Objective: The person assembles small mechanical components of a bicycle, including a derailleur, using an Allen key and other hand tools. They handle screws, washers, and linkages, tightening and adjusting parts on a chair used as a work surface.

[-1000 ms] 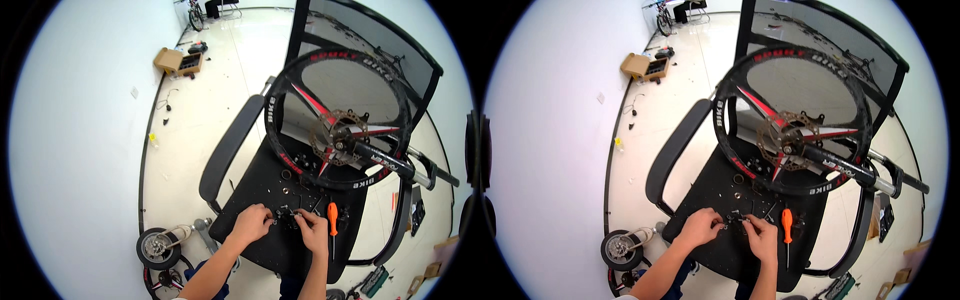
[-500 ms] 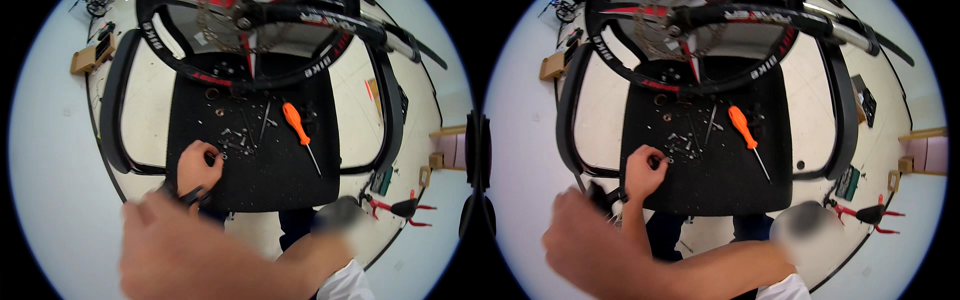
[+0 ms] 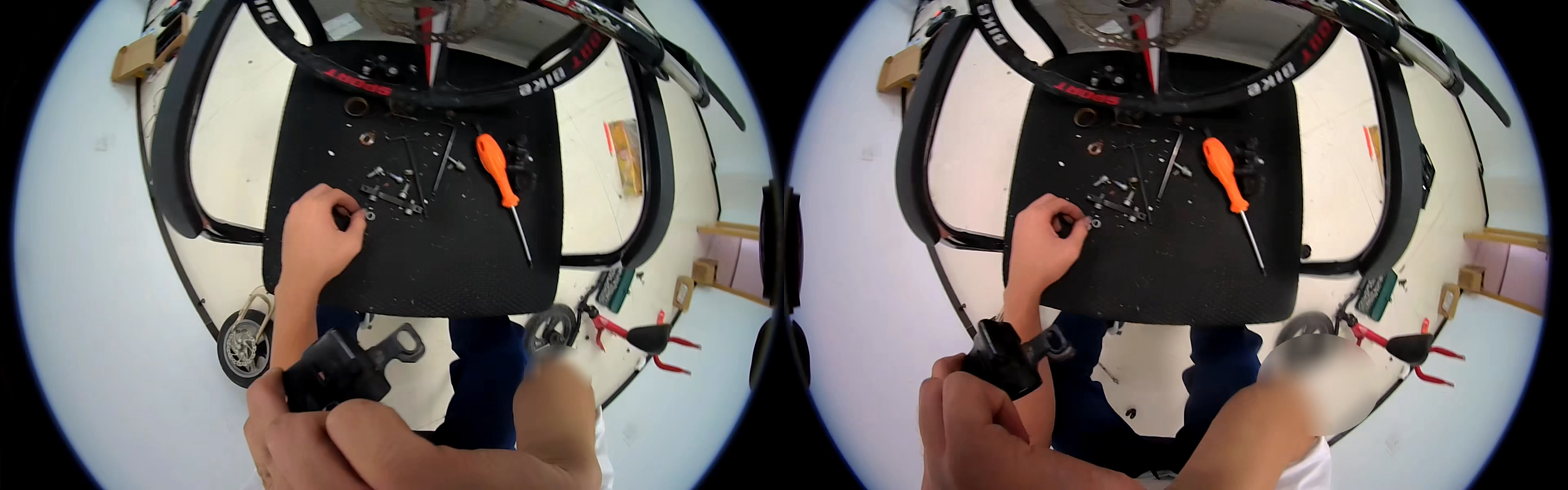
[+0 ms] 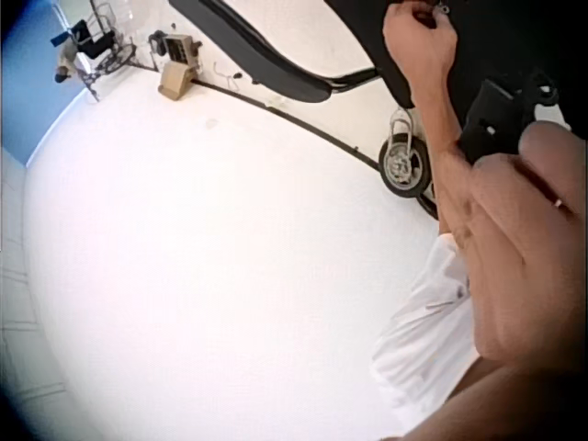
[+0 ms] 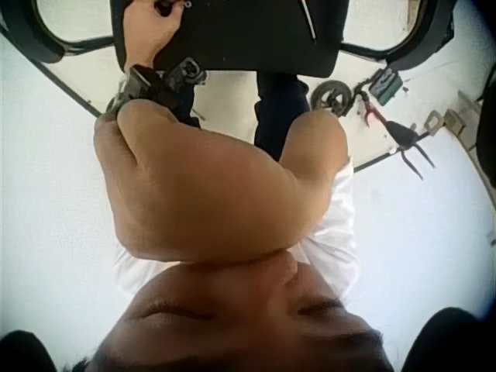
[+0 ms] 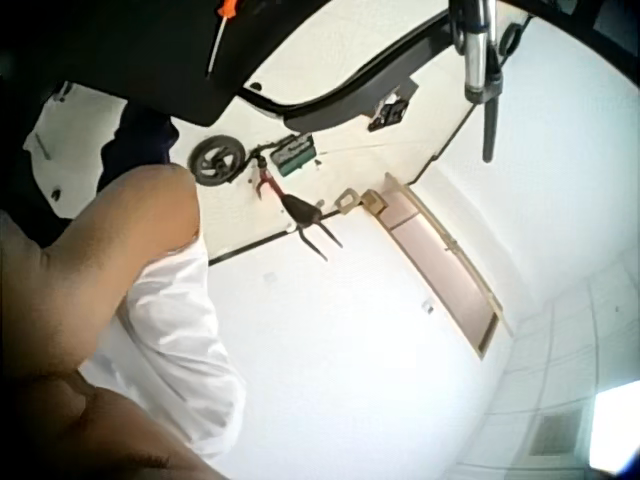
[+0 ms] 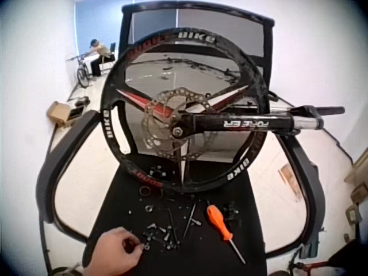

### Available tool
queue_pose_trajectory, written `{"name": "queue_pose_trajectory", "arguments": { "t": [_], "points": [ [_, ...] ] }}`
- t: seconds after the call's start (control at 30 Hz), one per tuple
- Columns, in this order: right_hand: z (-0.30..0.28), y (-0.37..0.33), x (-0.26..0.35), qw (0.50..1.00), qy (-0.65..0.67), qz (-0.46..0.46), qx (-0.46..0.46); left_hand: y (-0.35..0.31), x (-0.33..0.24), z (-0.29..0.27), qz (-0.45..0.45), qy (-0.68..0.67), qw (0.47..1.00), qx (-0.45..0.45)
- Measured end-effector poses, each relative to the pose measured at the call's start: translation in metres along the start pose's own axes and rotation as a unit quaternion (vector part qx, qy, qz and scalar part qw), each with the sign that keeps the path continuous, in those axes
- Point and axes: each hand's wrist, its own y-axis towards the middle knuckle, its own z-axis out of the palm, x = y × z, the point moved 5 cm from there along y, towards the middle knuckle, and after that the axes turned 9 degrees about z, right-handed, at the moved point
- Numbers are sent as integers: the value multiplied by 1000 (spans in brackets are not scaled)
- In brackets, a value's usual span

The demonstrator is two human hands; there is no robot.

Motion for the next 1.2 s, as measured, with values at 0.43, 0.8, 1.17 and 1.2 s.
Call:
{"name": "queue_pose_trajectory", "arguments": {
  "t": [0.43,0.8,1.17,1.2],
  "points": [
    [17,-16,-7,900,197,281,-267,2,6,9,20,-22,999,-14],
    [21,-20,10,854,132,266,-426,1,4,-5,2,-36,999,-28],
    [81,-25,-63,888,325,251,-209,4,-1,-7,0,-134,990,-39],
    [103,-22,-79,856,350,317,-211,4,-3,-6,-4,-197,980,-23]
  ]
}}
